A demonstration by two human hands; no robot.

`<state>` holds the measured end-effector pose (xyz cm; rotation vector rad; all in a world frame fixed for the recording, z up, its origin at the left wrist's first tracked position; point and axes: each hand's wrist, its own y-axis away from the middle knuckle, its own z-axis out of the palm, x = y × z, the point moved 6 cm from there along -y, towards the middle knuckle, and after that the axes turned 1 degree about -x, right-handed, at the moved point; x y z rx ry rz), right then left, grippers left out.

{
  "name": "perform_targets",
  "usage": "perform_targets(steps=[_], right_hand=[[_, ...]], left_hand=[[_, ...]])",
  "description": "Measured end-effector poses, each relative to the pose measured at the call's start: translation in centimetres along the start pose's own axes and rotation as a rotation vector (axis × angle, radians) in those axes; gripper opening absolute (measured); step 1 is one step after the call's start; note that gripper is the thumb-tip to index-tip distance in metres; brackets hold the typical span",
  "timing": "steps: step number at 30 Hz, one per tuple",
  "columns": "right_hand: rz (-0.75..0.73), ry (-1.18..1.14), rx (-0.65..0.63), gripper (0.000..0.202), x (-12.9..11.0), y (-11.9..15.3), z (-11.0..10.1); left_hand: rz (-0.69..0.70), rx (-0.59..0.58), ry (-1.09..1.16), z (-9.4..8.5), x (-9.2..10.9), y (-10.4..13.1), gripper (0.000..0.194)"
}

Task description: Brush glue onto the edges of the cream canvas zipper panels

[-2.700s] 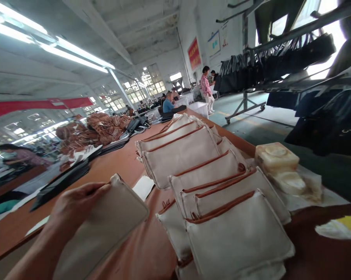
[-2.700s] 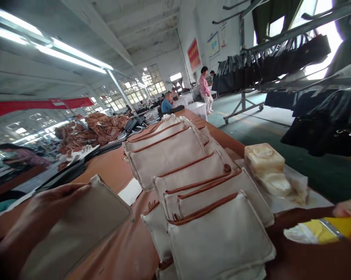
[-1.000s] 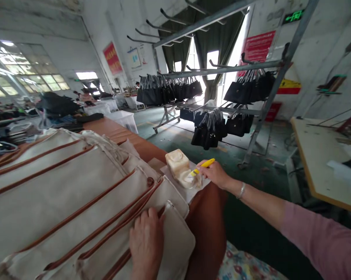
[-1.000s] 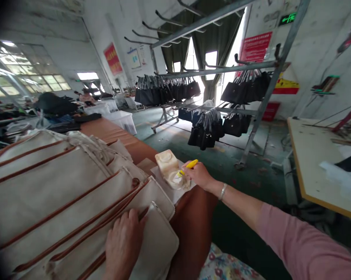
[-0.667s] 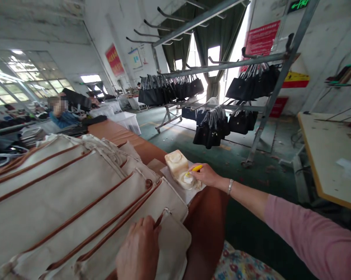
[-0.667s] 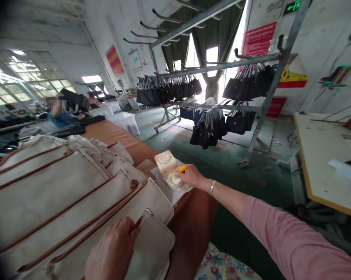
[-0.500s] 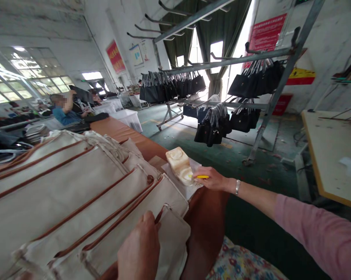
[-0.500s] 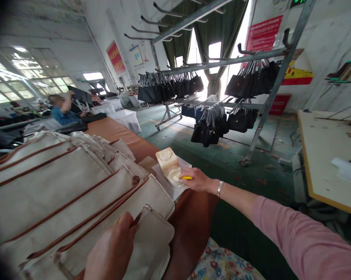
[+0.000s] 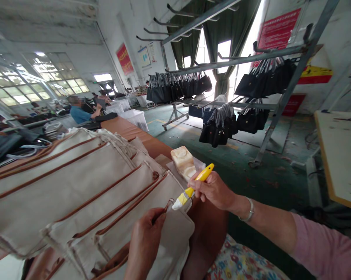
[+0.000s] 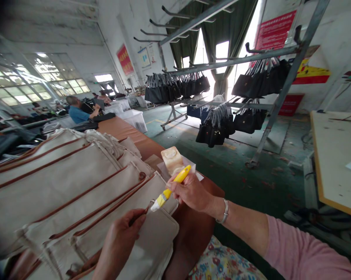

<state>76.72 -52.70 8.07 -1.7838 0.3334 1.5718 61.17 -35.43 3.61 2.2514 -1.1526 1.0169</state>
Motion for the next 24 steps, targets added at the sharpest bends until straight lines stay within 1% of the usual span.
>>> perform_targets(steps=[2,3,6,8,9,12,13,14,17,18,19,21,24], right_hand=[[-0.004,0.048,-0.033,0.027,0.1,0.1,1.5],[-0.021,0.083,-0.023,0.027,0.0,0.0,1.8],[-0.106,0.187,0.079,0.024,-0.7,-0.1,1.4],[-0.129,0.204,0.131,0.024,-1.4,0.0,0.8],[-0.124,0.199,0.125,0.024,-1.6,0.2,0.8],[-0.117,0.226,0.024,0.023,-1.9,0.7,1.2],[-0.125,0.254,0.009,0.023,-1.9,0.7,1.2],[-0.135,0.274,0.024,0.023,-2.0,0.7,1.0],[-0.134,0.243,0.164,0.027,-2.1,0.3,-0.6],[-0.119,0.210,0.189,0.029,-2.1,0.1,-1.0],[-0.101,0.180,0.184,0.030,-2.1,-0.1,-1.2],[-0.044,0.128,0.094,0.031,-2.1,-0.2,-0.7],[0.085,0.075,-0.127,0.029,-2.3,0.4,0.7]], left_hand=[[-0.009,-0.008,0.024,0.2,0.1,0.5,0.040],[-0.017,-0.010,0.042,0.3,0.1,0.7,0.042],[-0.019,0.003,0.082,0.5,-0.1,1.2,0.042],[-0.001,0.022,0.081,0.4,-0.2,1.4,0.039],[0.010,0.031,0.073,0.4,-0.2,1.5,0.038],[0.040,0.066,0.048,0.3,0.0,2.0,0.036],[0.059,0.083,0.041,0.3,0.1,2.3,0.034],[0.087,0.102,0.034,0.3,0.3,2.7,0.032],[0.223,0.173,-0.029,0.3,1.1,4.1,0.022],[0.279,0.197,-0.069,0.4,1.3,4.7,0.020],[0.339,0.216,-0.110,0.5,1.5,5.2,0.018],[0.456,0.253,-0.180,0.8,1.9,6.1,0.016],[0.600,0.306,-0.247,1.0,2.3,7.2,0.014]])
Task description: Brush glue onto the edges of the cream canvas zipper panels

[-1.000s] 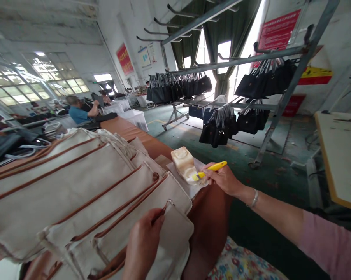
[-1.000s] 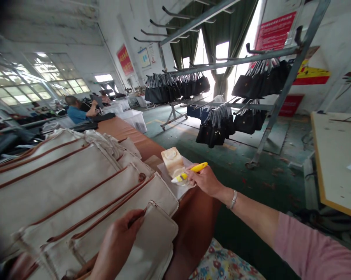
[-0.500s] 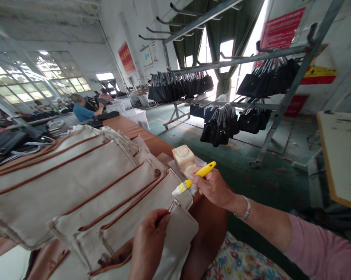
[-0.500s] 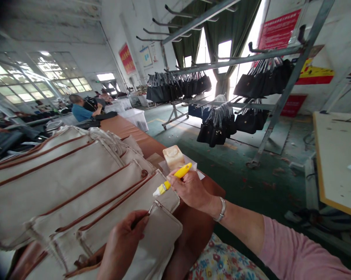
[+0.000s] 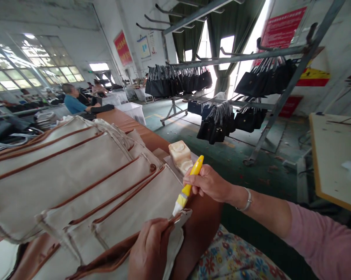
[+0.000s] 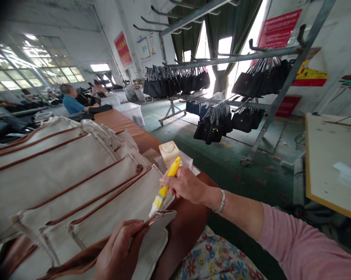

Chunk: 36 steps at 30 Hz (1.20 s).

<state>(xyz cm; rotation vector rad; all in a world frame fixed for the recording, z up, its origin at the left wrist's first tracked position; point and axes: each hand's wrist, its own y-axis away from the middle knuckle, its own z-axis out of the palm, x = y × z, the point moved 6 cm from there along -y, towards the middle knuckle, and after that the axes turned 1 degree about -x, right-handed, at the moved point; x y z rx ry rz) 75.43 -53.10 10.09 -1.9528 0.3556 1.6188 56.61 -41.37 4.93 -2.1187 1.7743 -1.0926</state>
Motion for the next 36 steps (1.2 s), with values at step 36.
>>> perform_targets(steps=[36], right_hand=[[-0.010,-0.475,0.510,0.022,1.2,5.3,-8.0]], left_hand=[[-0.309,-0.712,-0.344,-2.7,-7.4,-1.7,0.030]])
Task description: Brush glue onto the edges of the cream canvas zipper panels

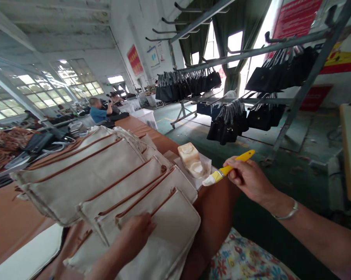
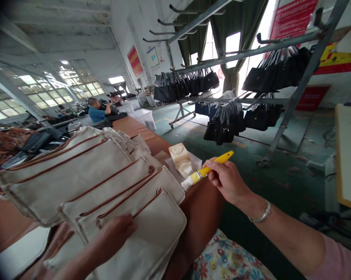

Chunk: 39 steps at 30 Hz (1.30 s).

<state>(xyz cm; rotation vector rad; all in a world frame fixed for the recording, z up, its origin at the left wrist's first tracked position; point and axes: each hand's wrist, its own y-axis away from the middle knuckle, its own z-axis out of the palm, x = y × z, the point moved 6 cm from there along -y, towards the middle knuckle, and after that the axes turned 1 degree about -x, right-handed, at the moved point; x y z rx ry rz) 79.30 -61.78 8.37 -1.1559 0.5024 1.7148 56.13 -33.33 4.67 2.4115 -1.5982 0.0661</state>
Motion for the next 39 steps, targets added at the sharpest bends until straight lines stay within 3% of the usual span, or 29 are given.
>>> perform_targets(steps=[4,7,10,13,16,18,21,25,31,35,39], right_hand=[[0.081,0.022,0.016,0.025,3.9,-0.7,-0.7],[0.124,0.001,0.042,0.025,5.6,-1.1,-0.6],[0.149,-0.029,0.035,0.025,6.3,-1.2,-0.2],[0.148,-0.033,0.034,0.025,6.2,-1.1,-0.5],[0.137,-0.033,0.062,0.026,5.4,-1.2,-1.6],[0.132,-0.049,0.077,0.025,4.8,-1.5,-2.2],[0.133,-0.079,0.077,0.024,4.4,-1.8,-2.1],[0.130,-0.106,0.036,0.022,4.7,-1.8,-0.9],[0.110,-0.092,0.008,0.023,5.5,-2.1,0.6],[0.076,-0.025,-0.028,0.026,6.1,-3.2,1.7],[0.033,0.116,-0.086,0.029,6.8,-4.2,2.9]], left_hand=[[-0.014,0.382,-0.211,0.3,2.3,-1.9,0.018],[-0.024,0.445,-0.281,0.7,4.7,-4.1,0.015],[-0.023,0.459,-0.299,1.6,5.8,-5.1,0.011],[0.064,0.547,-0.306,2.1,5.9,-3.3,0.013],[0.188,0.787,-0.259,1.8,5.5,0.5,0.013],[0.192,0.868,-0.221,1.6,5.1,2.1,0.014],[0.107,0.764,-0.217,1.4,4.9,1.5,0.019],[-0.002,0.597,-0.222,0.8,5.4,-1.8,0.024],[-0.151,0.484,-0.029,0.2,5.8,-6.5,0.035],[-0.166,0.390,0.160,0.6,5.5,-8.1,0.026],[-0.083,0.283,0.377,1.4,5.0,-8.4,0.025]])
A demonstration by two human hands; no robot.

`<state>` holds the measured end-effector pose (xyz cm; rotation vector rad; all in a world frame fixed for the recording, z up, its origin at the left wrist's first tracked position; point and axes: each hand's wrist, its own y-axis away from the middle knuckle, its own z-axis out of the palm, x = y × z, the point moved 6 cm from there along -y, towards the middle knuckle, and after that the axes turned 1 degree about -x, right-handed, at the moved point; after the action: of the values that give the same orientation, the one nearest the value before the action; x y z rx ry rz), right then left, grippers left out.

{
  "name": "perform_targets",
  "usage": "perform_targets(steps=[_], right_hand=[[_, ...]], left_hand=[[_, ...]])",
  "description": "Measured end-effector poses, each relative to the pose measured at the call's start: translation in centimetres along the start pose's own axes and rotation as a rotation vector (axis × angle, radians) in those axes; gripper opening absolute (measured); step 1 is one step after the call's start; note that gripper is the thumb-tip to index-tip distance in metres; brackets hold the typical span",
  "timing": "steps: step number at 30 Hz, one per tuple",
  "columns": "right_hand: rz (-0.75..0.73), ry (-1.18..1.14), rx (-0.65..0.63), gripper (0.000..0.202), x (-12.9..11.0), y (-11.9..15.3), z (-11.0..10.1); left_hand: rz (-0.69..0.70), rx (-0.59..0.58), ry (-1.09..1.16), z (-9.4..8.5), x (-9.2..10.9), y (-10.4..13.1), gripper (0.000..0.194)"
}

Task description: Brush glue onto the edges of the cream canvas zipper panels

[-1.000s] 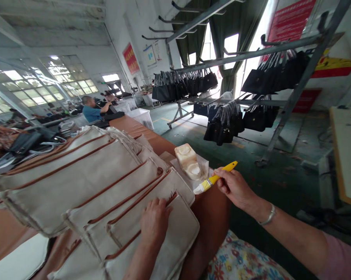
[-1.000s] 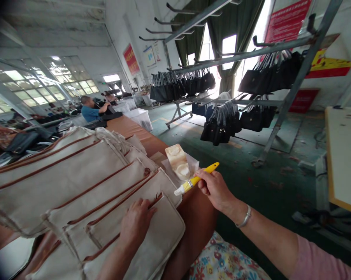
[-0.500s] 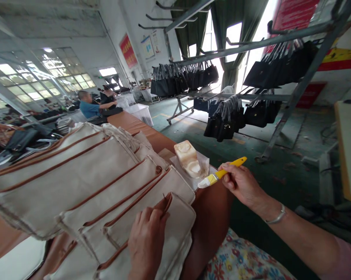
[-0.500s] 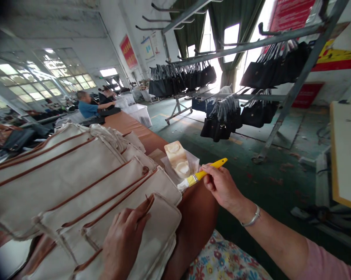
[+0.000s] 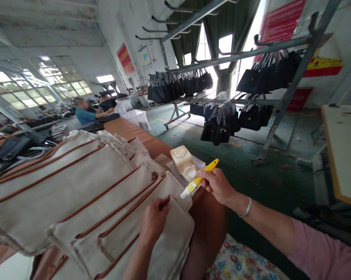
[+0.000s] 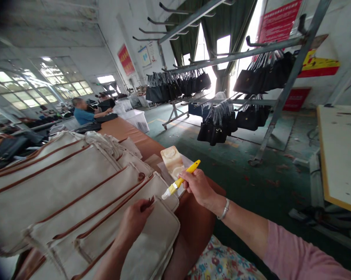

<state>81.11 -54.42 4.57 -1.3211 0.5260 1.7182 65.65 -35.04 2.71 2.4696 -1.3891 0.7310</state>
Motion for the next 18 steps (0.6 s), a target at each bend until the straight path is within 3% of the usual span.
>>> perform_targets(steps=[4,9,14,16,18], right_hand=[[-0.012,0.122,-0.116,0.027,0.1,-0.5,1.9],[-0.143,0.338,-0.262,0.027,-0.2,-1.2,4.7],[-0.349,0.508,-0.185,0.031,-2.6,-1.5,4.9],[-0.368,0.468,-0.161,0.031,-3.5,-1.1,4.5],[-0.356,0.463,-0.217,0.027,-3.7,-0.4,4.7]], left_hand=[[0.043,-0.076,0.198,0.0,0.2,1.1,0.034],[0.085,-0.128,0.417,-0.4,1.4,2.7,0.033],[0.109,-0.108,0.481,-0.3,1.1,3.2,0.031],[0.086,-0.109,0.499,0.1,0.7,3.3,0.030],[0.074,-0.096,0.497,0.4,0.5,3.5,0.027]])
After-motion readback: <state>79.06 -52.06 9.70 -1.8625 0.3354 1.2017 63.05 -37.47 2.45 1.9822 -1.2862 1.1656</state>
